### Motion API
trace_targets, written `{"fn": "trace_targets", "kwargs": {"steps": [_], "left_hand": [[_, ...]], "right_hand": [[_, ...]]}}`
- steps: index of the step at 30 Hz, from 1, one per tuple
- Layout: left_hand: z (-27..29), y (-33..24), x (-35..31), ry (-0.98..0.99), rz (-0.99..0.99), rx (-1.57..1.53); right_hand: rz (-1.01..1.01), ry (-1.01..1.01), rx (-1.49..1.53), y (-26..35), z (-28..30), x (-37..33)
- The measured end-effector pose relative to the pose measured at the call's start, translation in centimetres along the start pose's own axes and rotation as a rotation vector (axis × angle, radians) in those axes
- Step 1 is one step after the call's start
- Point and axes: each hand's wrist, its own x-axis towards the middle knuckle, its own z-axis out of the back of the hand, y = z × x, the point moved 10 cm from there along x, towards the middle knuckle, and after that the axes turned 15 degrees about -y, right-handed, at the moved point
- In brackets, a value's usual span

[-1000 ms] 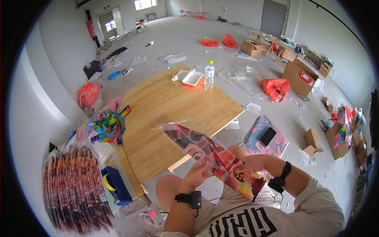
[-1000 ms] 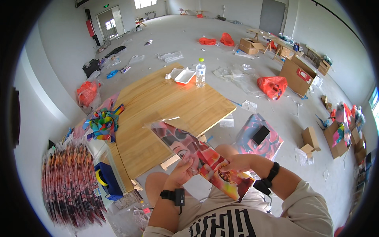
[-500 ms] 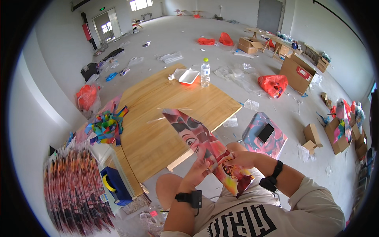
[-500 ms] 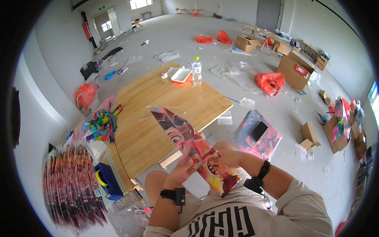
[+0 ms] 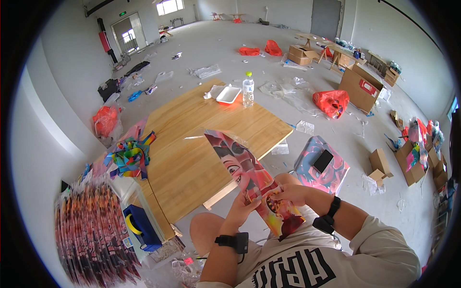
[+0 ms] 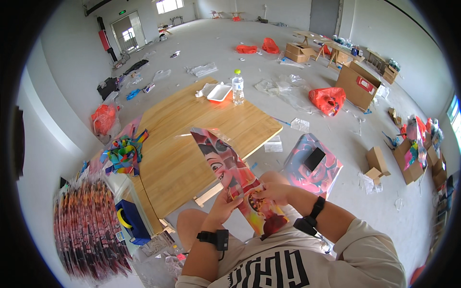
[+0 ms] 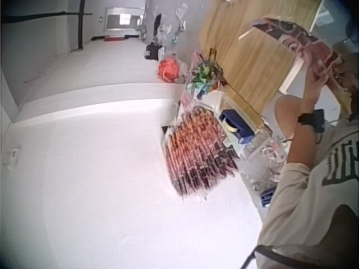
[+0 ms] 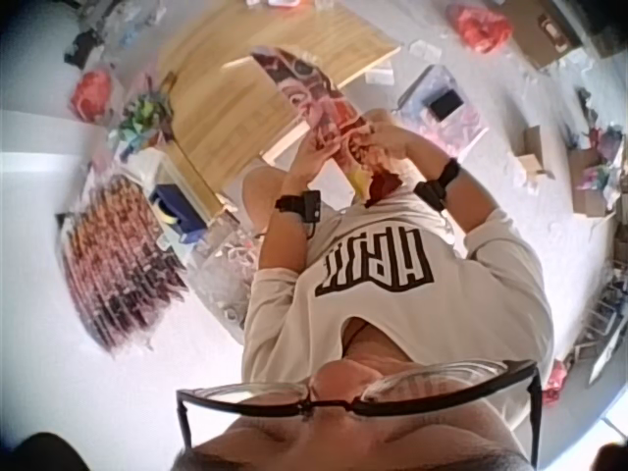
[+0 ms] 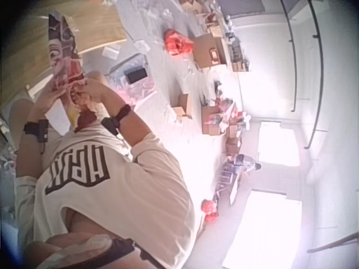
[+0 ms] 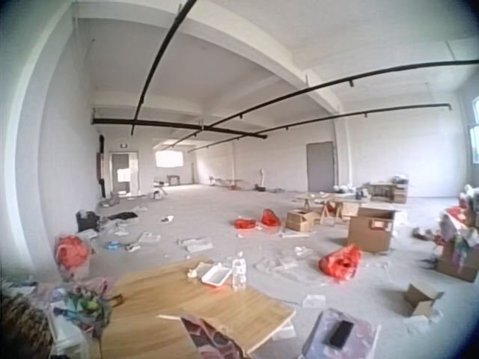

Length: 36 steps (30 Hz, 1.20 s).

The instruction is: The recorder is folding a large cartoon-printed kite and placing it into a plastic sleeve.

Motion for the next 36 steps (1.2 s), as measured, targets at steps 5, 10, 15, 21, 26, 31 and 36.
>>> {"fn": "trace_targets", "kwargs": {"steps": [5, 10, 15, 21, 26, 31, 36], "left_hand": [[1.2, -0.2, 0.3, -0.07, -0.025, -0.064], [1.5, -2.2, 0.5, -0.112, -0.095, -0.261], [2.7, -2.9, 1.6, -0.21, -0.172, -0.317], [2.4, -3.3, 1.5, -0.215, -0.198, -0.338], [2.6, -2.9, 1.8, -0.19, -0.176, -0.389], [2.6, -3.0, 1.6, -0.168, -0.146, -0.377], [2.7, -2.9, 1.4, -0.218, -0.132, -0.374]], "right_hand": [[-0.044, 0.065, 0.197, 0.5, -0.6, -1.4], [0.003, 0.148, 0.335, -0.2, 1.6, -4.8], [0.05, 0.143, 0.628, -2.8, 1.2, -6.4], [0.015, -0.029, 0.567, -2.9, -2.3, -6.0], [0.067, -0.079, 0.532, -3.7, -1.5, -4.2], [0.148, -0.059, 0.646, -2.0, -1.6, -4.7], [0.163, -0.065, 0.721, -1.0, -1.8, -4.9]]}}
